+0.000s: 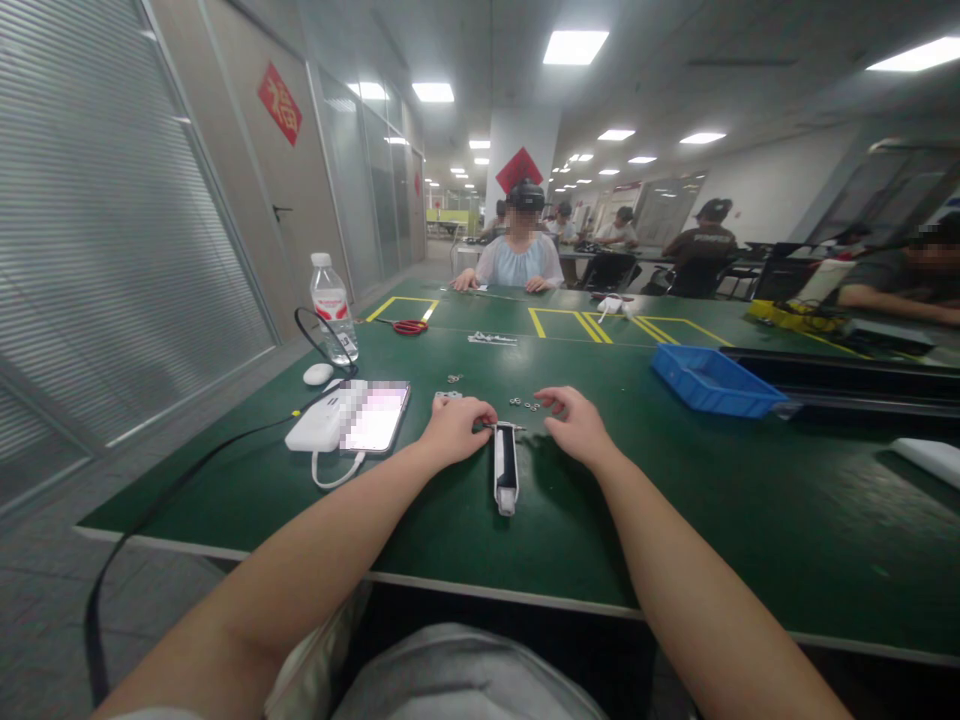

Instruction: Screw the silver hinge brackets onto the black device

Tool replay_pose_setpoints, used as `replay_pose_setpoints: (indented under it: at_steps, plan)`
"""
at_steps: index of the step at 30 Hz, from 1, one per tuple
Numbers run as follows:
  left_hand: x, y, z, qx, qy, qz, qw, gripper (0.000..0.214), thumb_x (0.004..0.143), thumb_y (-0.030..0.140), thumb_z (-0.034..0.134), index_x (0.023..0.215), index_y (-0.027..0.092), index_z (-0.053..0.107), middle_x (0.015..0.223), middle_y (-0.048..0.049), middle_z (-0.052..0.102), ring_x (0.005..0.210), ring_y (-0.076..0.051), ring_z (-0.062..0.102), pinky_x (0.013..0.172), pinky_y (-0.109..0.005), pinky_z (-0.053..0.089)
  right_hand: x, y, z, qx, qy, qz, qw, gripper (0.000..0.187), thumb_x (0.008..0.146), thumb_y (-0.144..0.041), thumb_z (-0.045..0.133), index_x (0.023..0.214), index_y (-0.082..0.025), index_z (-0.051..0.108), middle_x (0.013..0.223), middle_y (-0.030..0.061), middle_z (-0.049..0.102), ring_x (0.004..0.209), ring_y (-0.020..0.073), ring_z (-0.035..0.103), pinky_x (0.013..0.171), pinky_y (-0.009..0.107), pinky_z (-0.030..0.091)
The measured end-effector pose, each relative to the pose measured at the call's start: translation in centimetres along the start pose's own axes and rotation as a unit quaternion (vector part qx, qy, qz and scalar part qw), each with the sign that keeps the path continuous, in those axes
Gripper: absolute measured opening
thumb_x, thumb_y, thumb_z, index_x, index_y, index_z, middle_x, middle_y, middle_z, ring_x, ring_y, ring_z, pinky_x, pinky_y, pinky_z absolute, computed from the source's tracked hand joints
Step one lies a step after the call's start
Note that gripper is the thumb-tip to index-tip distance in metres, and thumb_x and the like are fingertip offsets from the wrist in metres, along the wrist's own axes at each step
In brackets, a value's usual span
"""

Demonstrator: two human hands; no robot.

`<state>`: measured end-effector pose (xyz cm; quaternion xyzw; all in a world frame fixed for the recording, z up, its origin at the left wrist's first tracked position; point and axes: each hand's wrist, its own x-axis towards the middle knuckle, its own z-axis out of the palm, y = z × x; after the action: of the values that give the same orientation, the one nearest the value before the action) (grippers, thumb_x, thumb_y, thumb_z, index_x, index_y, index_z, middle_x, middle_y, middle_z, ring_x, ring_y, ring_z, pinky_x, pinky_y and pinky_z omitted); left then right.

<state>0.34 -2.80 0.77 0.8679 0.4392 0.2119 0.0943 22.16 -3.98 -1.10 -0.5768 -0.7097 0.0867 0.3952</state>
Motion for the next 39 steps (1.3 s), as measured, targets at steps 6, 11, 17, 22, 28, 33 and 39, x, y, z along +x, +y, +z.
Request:
replay_pose_setpoints:
  at_steps: [6,11,17,22,28,33,39]
  plan:
    - [0.0,-0.1,0.0,0.002,-0.003,-0.001,1.0,0.015,0.077,0.026,0.055,0.089,0.024,0.064,0.092,0.0013,0.066,0.092,-0.019,0.057,0.088,-0.039,0.027,0.1,1.7,0.3,-0.01,-0.009,0.026,1.0,0.063,0.06,-0.004,0.049,0.121,-0.017,0.053,0.113,0.0074,0.062,0.109,0.0217,0.051,0.096,0.038,0.039]
    - [0.1,-0.2,0.1,-0.004,0.002,0.004,1.0,0.014,0.077,0.026,0.055,0.088,0.024,0.063,0.091,0.0011,0.066,0.09,-0.02,0.057,0.088,-0.04,0.026,-0.2,1.1,0.4,0.013,-0.083,0.041,0.996,0.068,0.067,-0.003,0.049,0.132,-0.02,0.042,0.125,0.0064,0.058,0.118,0.0196,0.049,0.103,0.037,0.034]
    - [0.0,-0.2,0.2,-0.009,0.004,0.001,1.0,0.014,0.076,0.025,0.055,0.088,0.024,0.063,0.092,0.0006,0.067,0.089,-0.019,0.057,0.087,-0.039,0.027,-0.2,0.7,0.4,0.006,-0.098,0.046,0.994,0.055,0.071,-0.007,0.05,0.125,-0.02,0.05,0.113,0.0054,0.065,0.107,0.0188,0.056,0.097,0.036,0.039]
    - [0.1,-0.3,0.2,-0.007,0.003,0.006,1.0,0.014,0.076,0.025,0.056,0.088,0.024,0.063,0.09,0.0008,0.067,0.089,-0.019,0.057,0.087,-0.039,0.027,-0.1,0.5,0.3,-0.038,-0.085,0.042,0.995,0.041,0.071,-0.007,0.052,0.109,-0.016,0.06,0.091,0.0042,0.067,0.087,0.017,0.06,0.085,0.032,0.044]
    - [0.0,-0.4,0.3,-0.01,0.006,0.007,1.0,0.014,0.076,0.025,0.055,0.087,0.023,0.063,0.089,0.0012,0.066,0.088,-0.018,0.057,0.086,-0.039,0.027,0.0,0.8,0.2,-0.068,-0.073,0.019,0.995,0.03,0.069,-0.003,0.051,0.089,-0.016,0.068,0.083,0.004,0.064,0.081,0.016,0.057,0.079,0.029,0.044]
    - [0.1,-0.4,0.3,-0.009,0.005,0.009,1.0,0.014,0.076,0.026,0.055,0.088,0.023,0.063,0.089,0.0015,0.066,0.089,-0.019,0.057,0.086,-0.038,0.027,0.0,1.2,0.2,-0.084,-0.052,0.021,0.995,0.029,0.07,-0.007,0.055,0.092,-0.017,0.07,0.088,0.0055,0.061,0.08,0.0151,0.055,0.078,0.028,0.043]
    - [0.1,-0.3,0.3,-0.005,0.007,0.011,1.0,0.014,0.076,0.025,0.056,0.089,0.024,0.063,0.091,0.0013,0.066,0.09,-0.018,0.057,0.086,-0.038,0.027,-0.1,1.1,0.2,-0.12,-0.081,0.071,0.987,0.017,0.072,-0.016,0.058,0.082,-0.019,0.072,0.08,0.0046,0.059,0.071,0.0137,0.053,0.069,0.026,0.043]
